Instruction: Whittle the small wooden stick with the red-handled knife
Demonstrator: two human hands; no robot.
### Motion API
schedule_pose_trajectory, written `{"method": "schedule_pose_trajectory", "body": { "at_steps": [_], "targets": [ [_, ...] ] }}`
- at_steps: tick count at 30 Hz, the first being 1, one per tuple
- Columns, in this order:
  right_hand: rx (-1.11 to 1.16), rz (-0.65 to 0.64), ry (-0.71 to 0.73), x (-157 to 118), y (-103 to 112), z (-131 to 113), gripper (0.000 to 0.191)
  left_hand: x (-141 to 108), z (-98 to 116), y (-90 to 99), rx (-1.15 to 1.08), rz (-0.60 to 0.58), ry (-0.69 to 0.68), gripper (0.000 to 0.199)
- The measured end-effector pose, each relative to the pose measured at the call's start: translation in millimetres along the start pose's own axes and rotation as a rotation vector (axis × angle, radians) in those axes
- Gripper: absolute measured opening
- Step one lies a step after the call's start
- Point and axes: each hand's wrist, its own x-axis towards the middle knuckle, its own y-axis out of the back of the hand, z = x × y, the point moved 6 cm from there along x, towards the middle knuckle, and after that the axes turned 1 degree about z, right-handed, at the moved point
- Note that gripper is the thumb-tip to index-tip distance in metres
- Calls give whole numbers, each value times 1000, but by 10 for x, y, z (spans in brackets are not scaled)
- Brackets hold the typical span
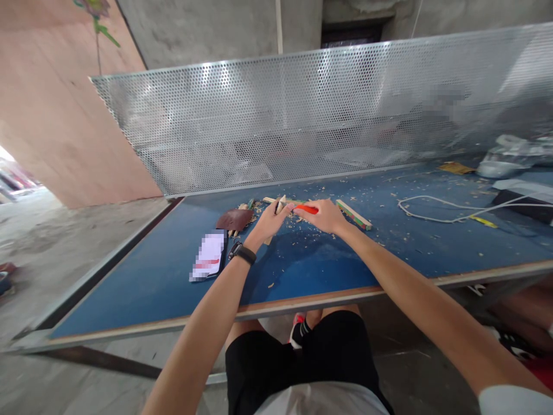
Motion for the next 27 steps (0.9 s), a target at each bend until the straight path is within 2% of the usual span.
{"method": "schedule_pose_trajectory", "body": {
  "at_steps": [7,15,27],
  "targets": [
    [-163,61,-10,-12,16,-21,61,15,-128,-17,-29,-18,85,51],
    [-232,103,-4,-21,-13,-63,60,-24,-71,7,-66,-23,147,49],
    [-96,121,-26,-33,13,-107,65,-19,-40,-5,-97,77,201,43]
  ]
}}
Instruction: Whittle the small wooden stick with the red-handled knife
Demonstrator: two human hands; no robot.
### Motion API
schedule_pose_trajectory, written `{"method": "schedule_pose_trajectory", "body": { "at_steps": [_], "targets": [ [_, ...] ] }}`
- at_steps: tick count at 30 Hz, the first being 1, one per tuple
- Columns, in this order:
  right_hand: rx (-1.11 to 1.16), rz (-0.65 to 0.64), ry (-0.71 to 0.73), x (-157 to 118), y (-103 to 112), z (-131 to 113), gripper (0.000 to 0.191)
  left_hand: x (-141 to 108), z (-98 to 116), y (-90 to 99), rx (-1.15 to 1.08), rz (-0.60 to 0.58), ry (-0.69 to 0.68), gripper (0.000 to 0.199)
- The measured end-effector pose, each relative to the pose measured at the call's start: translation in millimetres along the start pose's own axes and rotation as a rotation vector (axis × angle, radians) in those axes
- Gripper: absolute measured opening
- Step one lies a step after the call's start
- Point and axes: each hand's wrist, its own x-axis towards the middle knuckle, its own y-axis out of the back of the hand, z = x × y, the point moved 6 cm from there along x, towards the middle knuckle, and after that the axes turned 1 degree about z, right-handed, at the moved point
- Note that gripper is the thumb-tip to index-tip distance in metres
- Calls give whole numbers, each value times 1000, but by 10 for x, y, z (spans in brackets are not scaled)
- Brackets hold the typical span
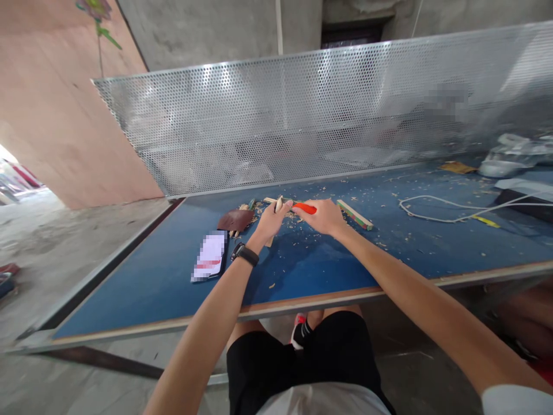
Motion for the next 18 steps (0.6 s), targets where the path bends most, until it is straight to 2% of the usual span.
{"method": "schedule_pose_trajectory", "body": {
  "at_steps": [7,12,18],
  "targets": [
    [184,-134,61,26,-14,112,68,-57,60,-19,28,-79,4,51],
    [149,-163,75,18,0,87,67,-55,44,-29,8,-87,7,50],
    [141,-183,69,15,-19,90,67,-58,74,-29,52,-58,-61,44]
  ]
}}
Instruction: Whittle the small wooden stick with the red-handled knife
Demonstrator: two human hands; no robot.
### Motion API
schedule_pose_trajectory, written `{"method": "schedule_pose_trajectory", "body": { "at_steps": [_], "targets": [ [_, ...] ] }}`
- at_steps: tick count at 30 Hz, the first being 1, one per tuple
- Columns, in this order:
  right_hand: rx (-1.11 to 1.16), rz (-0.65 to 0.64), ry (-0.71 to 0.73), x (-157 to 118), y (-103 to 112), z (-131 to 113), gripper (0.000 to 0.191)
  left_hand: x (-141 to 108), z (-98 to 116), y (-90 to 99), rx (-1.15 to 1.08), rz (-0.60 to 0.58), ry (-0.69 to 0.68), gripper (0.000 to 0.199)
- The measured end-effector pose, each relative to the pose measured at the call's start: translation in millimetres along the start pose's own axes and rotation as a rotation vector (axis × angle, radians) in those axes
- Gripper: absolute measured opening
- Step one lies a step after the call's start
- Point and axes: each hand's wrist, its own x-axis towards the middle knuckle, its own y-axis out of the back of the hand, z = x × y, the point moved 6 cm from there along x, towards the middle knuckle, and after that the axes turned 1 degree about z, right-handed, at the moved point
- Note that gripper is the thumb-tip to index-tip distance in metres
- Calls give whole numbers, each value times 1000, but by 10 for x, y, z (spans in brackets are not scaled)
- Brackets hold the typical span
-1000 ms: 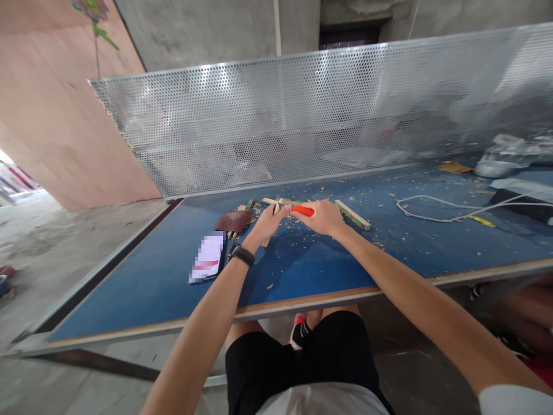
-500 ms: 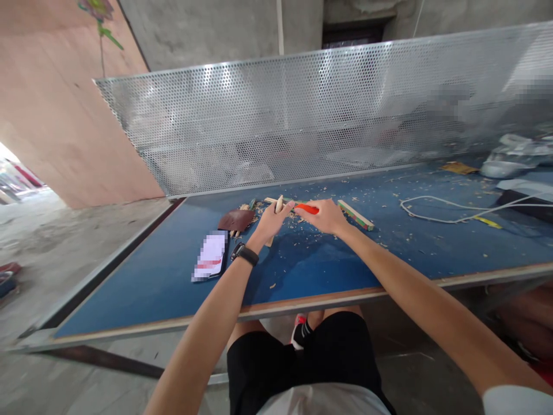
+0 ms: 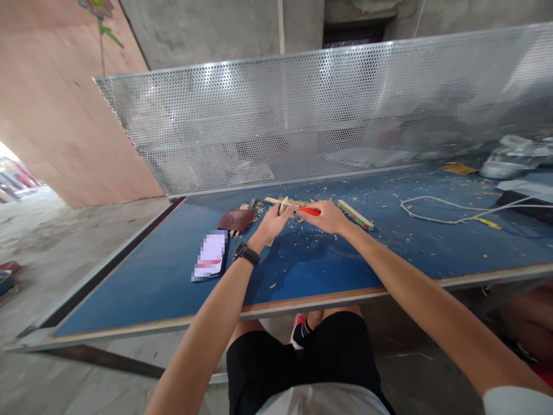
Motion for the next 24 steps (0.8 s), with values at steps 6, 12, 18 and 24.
{"method": "schedule_pose_trajectory", "body": {
  "at_steps": [6,12,18,24],
  "targets": [
    [-61,15,-58,-2,-2,3,64,7,36,53,115,22,-70,45],
    [-182,76,-89,6,-32,-25,69,37,-22,81,21,0,-26,43],
    [-245,120,-77,24,-63,-14,70,45,-45,89,96,43,-23,46],
    [-282,143,-91,14,-62,-58,63,57,-26,127,173,70,-27,46]
  ]
}}
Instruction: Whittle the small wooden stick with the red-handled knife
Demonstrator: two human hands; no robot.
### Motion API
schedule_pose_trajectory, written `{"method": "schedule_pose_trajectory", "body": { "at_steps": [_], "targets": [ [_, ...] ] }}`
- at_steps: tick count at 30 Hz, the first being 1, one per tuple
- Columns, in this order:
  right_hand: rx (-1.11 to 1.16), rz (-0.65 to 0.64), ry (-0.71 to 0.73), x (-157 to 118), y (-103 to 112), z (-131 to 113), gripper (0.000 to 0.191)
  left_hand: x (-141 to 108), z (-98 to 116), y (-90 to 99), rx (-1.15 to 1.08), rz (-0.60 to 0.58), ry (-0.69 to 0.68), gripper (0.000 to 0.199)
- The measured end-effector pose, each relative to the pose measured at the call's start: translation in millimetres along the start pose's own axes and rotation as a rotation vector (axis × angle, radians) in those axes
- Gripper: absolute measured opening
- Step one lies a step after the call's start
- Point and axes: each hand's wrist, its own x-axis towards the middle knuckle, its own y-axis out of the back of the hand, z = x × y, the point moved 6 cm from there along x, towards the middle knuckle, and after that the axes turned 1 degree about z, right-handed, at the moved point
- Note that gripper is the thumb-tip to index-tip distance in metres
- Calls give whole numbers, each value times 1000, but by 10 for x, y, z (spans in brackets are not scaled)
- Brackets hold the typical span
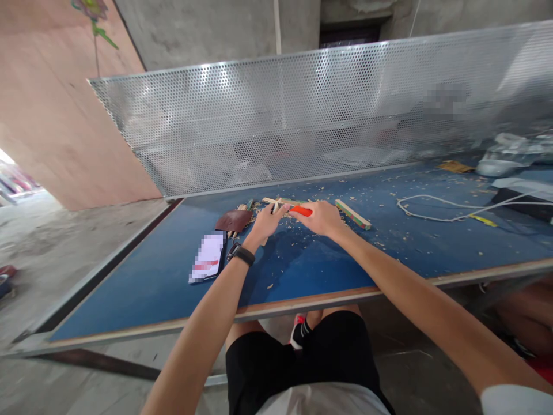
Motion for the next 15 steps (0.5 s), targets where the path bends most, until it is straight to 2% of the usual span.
{"method": "schedule_pose_trajectory", "body": {
  "at_steps": [7,12,15],
  "targets": [
    [3,-8,-12,-21,28,-43,60,-2,-17,8,42,11,39,48],
    [79,21,-34,-14,69,-47,63,-36,21,14,2,71,25,50],
    [182,-46,8,-1,63,-10,64,-38,6,-17,-62,17,27,52]
  ]
}}
